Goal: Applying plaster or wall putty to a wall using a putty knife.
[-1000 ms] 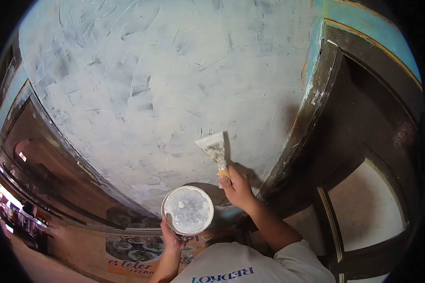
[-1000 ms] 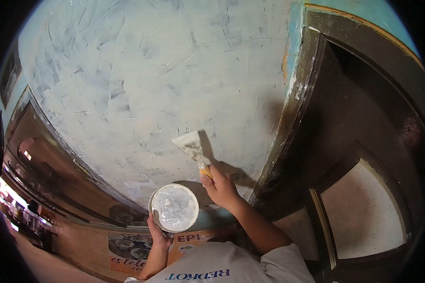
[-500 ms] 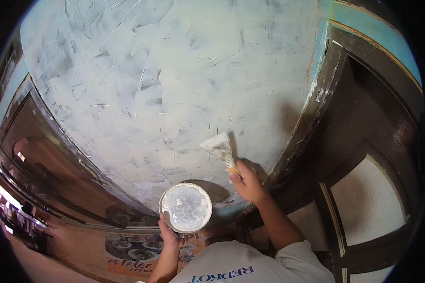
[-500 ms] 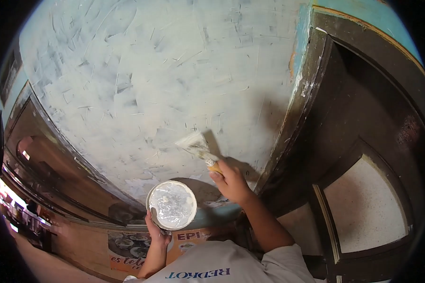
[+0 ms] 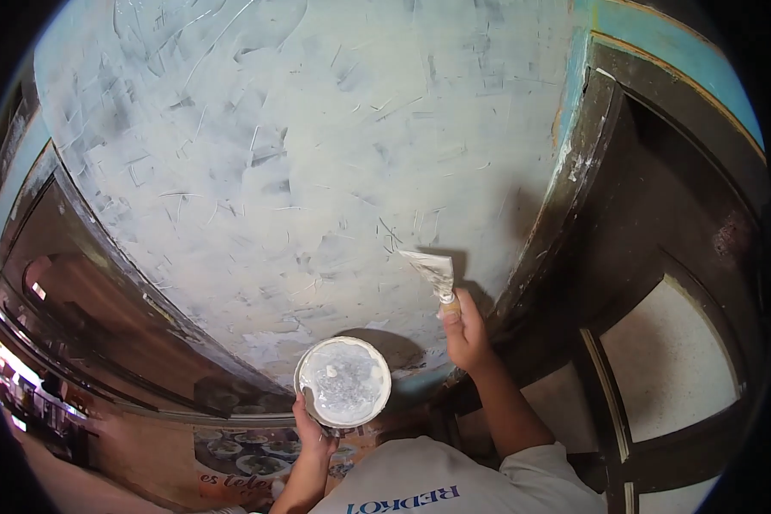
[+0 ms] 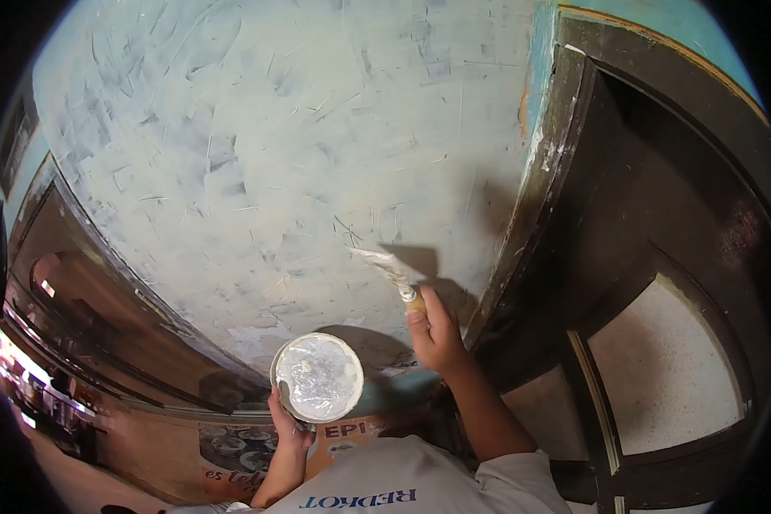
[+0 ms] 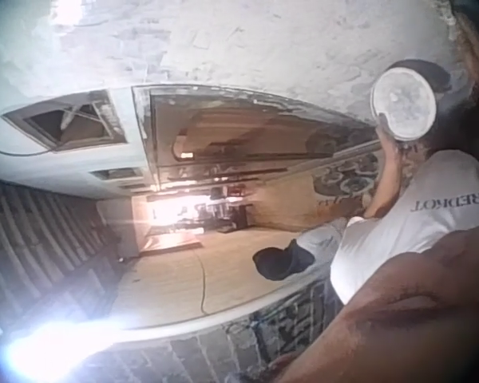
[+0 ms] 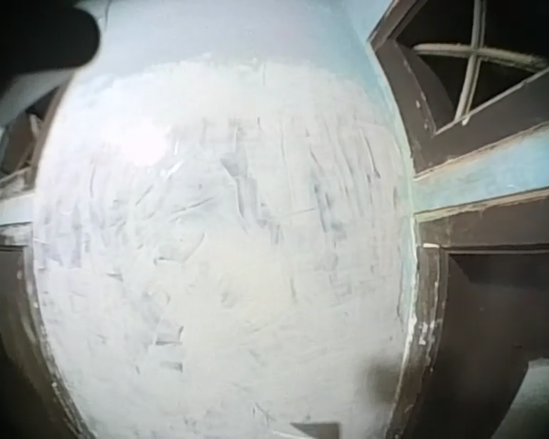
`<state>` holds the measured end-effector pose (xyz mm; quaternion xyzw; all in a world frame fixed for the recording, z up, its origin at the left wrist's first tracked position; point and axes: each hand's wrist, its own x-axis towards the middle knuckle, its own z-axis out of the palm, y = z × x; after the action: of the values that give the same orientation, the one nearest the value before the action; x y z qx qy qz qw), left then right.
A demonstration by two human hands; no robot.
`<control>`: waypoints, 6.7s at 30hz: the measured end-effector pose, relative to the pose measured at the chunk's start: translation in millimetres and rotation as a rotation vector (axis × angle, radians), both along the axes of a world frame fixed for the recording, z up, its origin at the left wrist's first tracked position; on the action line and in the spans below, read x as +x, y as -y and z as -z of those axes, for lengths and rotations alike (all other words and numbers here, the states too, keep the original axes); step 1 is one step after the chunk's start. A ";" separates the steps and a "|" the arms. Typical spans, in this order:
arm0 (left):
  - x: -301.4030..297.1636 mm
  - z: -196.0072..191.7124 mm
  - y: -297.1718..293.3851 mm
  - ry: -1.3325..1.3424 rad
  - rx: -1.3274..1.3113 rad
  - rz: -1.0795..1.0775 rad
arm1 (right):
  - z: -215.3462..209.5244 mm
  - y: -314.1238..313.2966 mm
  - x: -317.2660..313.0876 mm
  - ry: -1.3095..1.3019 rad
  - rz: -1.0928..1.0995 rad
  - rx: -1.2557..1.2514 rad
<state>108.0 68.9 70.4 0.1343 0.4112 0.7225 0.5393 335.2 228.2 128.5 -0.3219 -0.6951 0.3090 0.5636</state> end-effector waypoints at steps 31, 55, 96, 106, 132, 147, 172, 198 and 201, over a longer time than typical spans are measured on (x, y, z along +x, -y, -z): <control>-10.6 1.7 4.1 0.045 0.018 -0.045 | 18.1 -3.0 -14.1 0.248 0.256 0.169; -2.2 -1.2 1.1 0.009 0.014 -0.064 | 31.2 -6.2 8.9 0.336 0.207 0.150; -1.9 -12.0 -4.1 -0.099 0.167 -0.316 | -24.3 31.7 -36.0 0.262 -0.356 -0.014; -3.6 -11.3 -10.3 -0.022 0.126 -0.176 | -38.7 10.4 -36.2 0.059 -0.226 0.130; -58.7 24.2 -17.0 -0.098 0.079 0.068 | -107.4 -0.9 -74.3 0.428 0.324 0.704; -60.0 28.7 -25.0 -0.092 0.085 0.197 | -27.1 -8.5 11.5 0.312 0.555 0.522; -54.0 44.3 -33.8 -0.156 0.004 0.209 | 22.2 -24.0 -25.6 0.369 0.688 0.482; -49.3 22.2 -21.6 -0.112 0.010 0.179 | -1.8 -20.2 -21.3 0.256 0.626 0.463; -48.3 16.2 -18.6 -0.111 0.024 0.173 | 43.2 -13.4 -12.2 0.301 0.664 0.346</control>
<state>59.7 87.5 54.3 0.2158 0.4185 0.6695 0.5745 323.0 241.7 85.3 -0.4708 -0.6701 -0.0621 0.5704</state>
